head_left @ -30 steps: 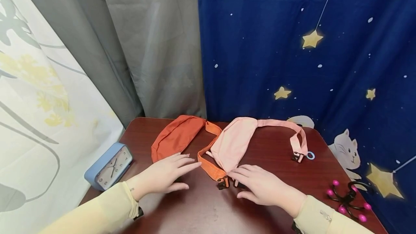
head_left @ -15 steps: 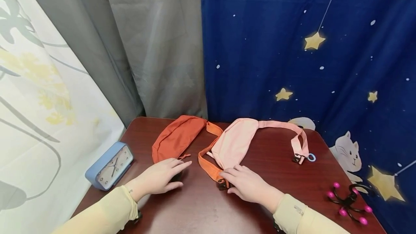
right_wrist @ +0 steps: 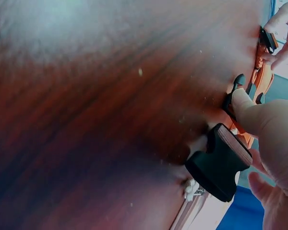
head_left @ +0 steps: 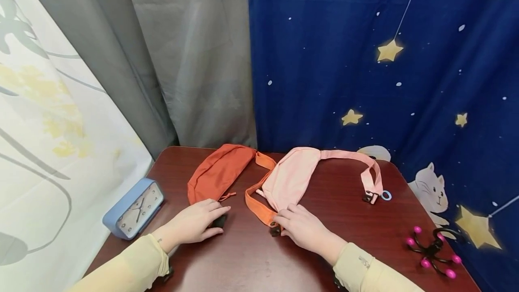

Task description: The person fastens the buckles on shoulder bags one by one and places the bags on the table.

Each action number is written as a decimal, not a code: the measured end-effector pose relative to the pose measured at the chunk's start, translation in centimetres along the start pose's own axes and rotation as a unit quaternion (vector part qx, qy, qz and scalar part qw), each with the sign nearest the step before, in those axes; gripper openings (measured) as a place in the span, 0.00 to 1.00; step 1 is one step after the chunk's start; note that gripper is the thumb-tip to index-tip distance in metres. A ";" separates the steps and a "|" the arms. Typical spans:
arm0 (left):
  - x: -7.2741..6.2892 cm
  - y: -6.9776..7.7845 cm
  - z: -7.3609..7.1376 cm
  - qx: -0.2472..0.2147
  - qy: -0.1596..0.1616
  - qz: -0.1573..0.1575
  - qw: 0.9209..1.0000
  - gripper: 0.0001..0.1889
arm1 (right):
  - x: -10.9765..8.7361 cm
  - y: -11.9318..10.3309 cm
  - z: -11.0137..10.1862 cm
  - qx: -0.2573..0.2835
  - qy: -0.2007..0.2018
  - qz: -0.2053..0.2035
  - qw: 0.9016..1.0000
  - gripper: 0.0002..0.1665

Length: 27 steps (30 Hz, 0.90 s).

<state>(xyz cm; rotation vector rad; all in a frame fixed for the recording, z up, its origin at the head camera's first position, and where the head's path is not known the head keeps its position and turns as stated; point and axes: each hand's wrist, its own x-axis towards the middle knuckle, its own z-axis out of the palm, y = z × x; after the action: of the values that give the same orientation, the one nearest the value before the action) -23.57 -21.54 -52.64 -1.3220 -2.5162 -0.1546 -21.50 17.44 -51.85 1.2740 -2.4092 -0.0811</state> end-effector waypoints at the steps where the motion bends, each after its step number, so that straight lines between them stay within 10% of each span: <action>1: 0.0 0.0 0.0 0.002 0.004 0.003 1.000 0.32 | 0.0 -0.1 0.1 -0.004 0.003 0.001 1.000 0.29; 14: 0.0 0.0 0.5 -0.044 0.034 -0.003 0.998 0.17 | 1.1 -2.0 1.6 0.066 0.055 0.003 0.996 0.17; 27: 0.1 -0.3 1.1 -0.143 0.024 -0.052 0.988 0.12 | 3.2 -4.0 3.4 0.230 0.032 0.116 0.966 0.13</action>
<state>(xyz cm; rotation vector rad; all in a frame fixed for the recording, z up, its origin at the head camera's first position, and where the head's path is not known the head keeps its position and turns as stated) -24.13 -21.42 -53.64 -1.2679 -2.5948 -0.5818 -21.32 12.06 -54.86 1.1350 -2.5877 0.6090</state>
